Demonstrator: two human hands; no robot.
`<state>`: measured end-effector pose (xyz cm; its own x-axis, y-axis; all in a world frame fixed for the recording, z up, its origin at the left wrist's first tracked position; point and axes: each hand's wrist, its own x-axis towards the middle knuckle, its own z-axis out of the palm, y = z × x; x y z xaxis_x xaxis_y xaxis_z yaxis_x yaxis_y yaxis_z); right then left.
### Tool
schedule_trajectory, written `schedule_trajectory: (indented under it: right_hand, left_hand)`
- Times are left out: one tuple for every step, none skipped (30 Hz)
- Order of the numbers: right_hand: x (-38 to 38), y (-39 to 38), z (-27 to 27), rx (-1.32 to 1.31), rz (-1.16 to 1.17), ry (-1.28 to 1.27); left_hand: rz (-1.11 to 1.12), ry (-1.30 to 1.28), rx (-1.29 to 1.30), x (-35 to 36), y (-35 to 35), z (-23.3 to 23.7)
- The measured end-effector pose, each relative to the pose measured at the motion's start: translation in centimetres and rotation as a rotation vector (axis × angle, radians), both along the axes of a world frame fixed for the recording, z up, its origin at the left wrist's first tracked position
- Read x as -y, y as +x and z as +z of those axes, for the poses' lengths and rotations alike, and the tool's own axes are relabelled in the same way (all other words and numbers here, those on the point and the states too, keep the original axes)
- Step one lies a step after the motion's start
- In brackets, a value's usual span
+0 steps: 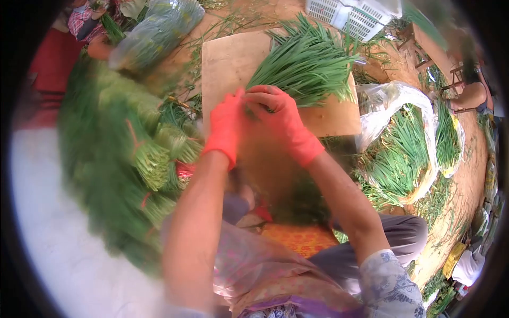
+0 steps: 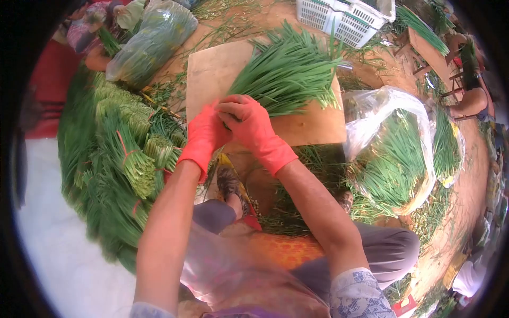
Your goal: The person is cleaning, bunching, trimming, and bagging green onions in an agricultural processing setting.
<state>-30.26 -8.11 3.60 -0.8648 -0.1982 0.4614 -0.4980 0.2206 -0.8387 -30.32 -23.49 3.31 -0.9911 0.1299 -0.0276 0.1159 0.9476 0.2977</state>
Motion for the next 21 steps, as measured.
schedule_trajectory:
  right_hand:
    - [0.4, -0.1, -0.1, 0.013, 0.000, -0.042]
    - [0.7, -0.2, -0.2, 0.027, -0.001, -0.082]
    - [1.0, -0.3, -0.4, 0.039, -0.003, -0.122]
    - [1.7, -0.4, -0.5, 0.096, 0.002, -0.190]
    - [2.5, -0.3, -0.7, 0.153, 0.007, -0.256]
    - [2.9, -0.3, -0.9, 0.211, 0.010, -0.321]
    - [2.8, -0.4, 0.2, 0.387, 0.010, -0.419]
    - [2.6, -0.8, 1.3, 0.561, 0.009, -0.516]
    - [2.4, -1.1, 2.5, 0.737, 0.005, -0.612]
    - [2.2, -1.6, 3.3, 0.821, 0.060, -0.527]
    - [1.9, -2.3, 4.1, 0.904, 0.114, -0.442]
    - [1.7, -2.9, 4.3, 0.984, 0.168, -0.356]
    - [1.7, -3.7, 4.3, 0.995, 0.160, -0.325]
    - [1.9, -4.4, 4.3, 1.006, 0.151, -0.293]
    - [2.1, -4.7, 4.2, 1.016, 0.140, -0.257]
    - [2.5, -4.6, 3.7, 0.935, 0.130, -0.229]
    - [3.2, -4.2, 3.0, 0.854, 0.117, -0.201]
    - [3.4, -3.9, 2.7, 0.770, 0.106, -0.171]
    - [3.2, -3.3, 3.5, 0.832, 0.119, -0.176]
    - [3.3, -2.9, 3.8, 0.790, 0.125, -0.152]
    - [3.3, -2.6, 3.8, 0.751, 0.129, -0.129]
  left_hand:
    - [0.005, -0.021, 0.053, 0.0, 0.0, 0.1]
    - [0.008, -0.041, 0.106, -0.2, 0.0, 0.2]
    - [0.011, -0.060, 0.157, -0.4, -0.1, 0.4]
    - [0.011, -0.050, 0.113, -0.1, -0.1, -0.1]
    - [0.010, -0.038, 0.069, 0.0, 0.0, -0.6]
    - [0.009, -0.026, 0.025, 0.2, 0.1, -1.1]
    - [0.037, -0.017, 0.076, -0.4, 0.3, 0.5]
    - [0.064, -0.009, 0.124, -1.0, 0.6, 2.2]
    - [0.089, 0.000, 0.174, -1.5, 0.7, 3.5]
    - [0.084, 0.011, 0.177, -1.3, 0.6, 2.8]
    - [0.079, 0.022, 0.180, -1.0, 0.4, 1.6]
    - [0.073, 0.031, 0.183, -1.1, 0.4, 2.0]
    - [0.075, 0.072, 0.199, -1.1, 0.4, 2.4]
    - [0.077, 0.114, 0.216, -1.0, 0.7, 2.8]
    - [0.079, 0.160, 0.232, -1.2, 0.7, 3.5]
    - [0.112, 0.610, 0.301, -0.2, 0.5, 1.2]
    - [0.137, 1.060, 0.368, 1.7, 0.0, -3.7]
    - [0.168, 0.962, 0.334, 1.9, -0.3, -5.4]
    - [0.200, 0.862, 0.304, 2.1, -0.6, -7.2]
    - [0.234, 0.764, 0.279, 2.3, -0.9, -8.8]
    - [0.240, 0.564, 0.252, 2.0, -0.6, -7.8]
